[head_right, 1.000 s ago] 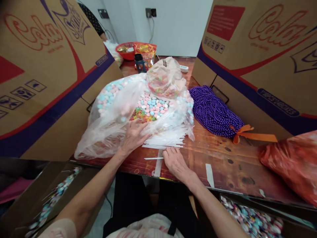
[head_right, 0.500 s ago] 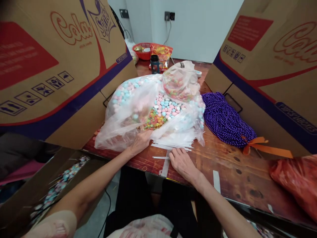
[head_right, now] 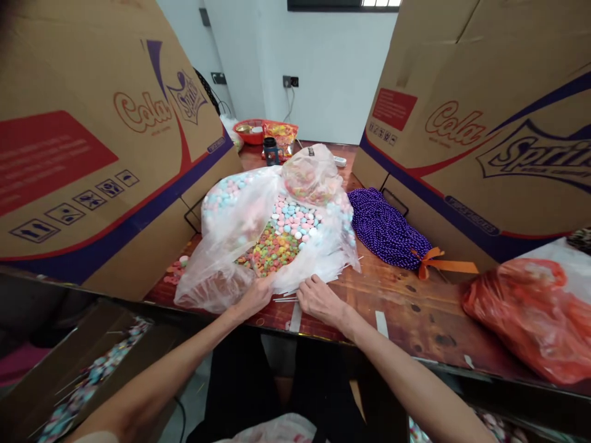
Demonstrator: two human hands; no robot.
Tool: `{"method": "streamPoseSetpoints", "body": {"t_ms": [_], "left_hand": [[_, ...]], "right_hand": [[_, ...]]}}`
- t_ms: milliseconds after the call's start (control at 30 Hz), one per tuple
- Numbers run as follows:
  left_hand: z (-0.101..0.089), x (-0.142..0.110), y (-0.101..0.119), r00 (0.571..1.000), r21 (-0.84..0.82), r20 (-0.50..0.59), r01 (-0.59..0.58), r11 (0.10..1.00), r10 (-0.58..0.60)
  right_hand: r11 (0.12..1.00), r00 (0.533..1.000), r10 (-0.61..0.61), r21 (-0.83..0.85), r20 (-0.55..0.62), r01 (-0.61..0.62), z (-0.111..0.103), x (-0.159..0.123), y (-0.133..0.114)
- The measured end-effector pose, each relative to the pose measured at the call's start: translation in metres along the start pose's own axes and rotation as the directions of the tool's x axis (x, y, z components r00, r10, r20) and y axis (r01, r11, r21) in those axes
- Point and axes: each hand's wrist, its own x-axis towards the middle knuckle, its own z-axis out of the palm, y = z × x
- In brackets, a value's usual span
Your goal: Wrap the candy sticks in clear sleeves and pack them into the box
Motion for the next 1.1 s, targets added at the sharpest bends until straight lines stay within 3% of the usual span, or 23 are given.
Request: {"method": "streamPoseSetpoints", "body": {"t_ms": [200,300,567,700,867,1000,1100], "left_hand": [[-0.007,-0.009,0.009,0.995,-0.280,-0.033,0.076,0.957,-0.089],[-0.010,-0.015,0.018,0.993,-0.384,0.008,0.115,0.916,-0.121],[-0.006,-0.027,0.031,0.991,-0.448,0.049,0.136,0.883,-0.128],[-0.022,-0.024,0.030,0.992,-0.351,0.009,0.120,0.929,-0.125],[-0.044,-0.014,0.020,0.971,0.004,-0.226,0.086,0.996,-0.083],[-0.036,-0.005,0.011,0.967,0.234,-0.254,0.052,0.971,0.009],[-0.027,-0.002,0.002,0.978,0.320,-0.150,-0.089,0.943,0.144]], "right_hand": [[1.000,1.000,0.000,0.004,0.030,0.000,-0.011,0.008,-0.002],[0.999,1.000,0.012,0.036,0.018,-0.012,-0.008,0.009,-0.002],[0.996,0.996,-0.001,0.084,-0.087,0.008,-0.003,0.001,0.002],[0.994,0.992,0.105,0.040,-0.071,-0.102,-0.022,-0.017,0.007],[0.960,0.949,0.267,0.133,-0.166,-0.246,-0.058,-0.029,0.020],[0.900,0.848,0.432,0.200,-0.307,-0.387,-0.059,0.007,0.033],[0.892,0.866,0.444,0.207,-0.230,-0.403,-0.040,0.039,0.048]]}}
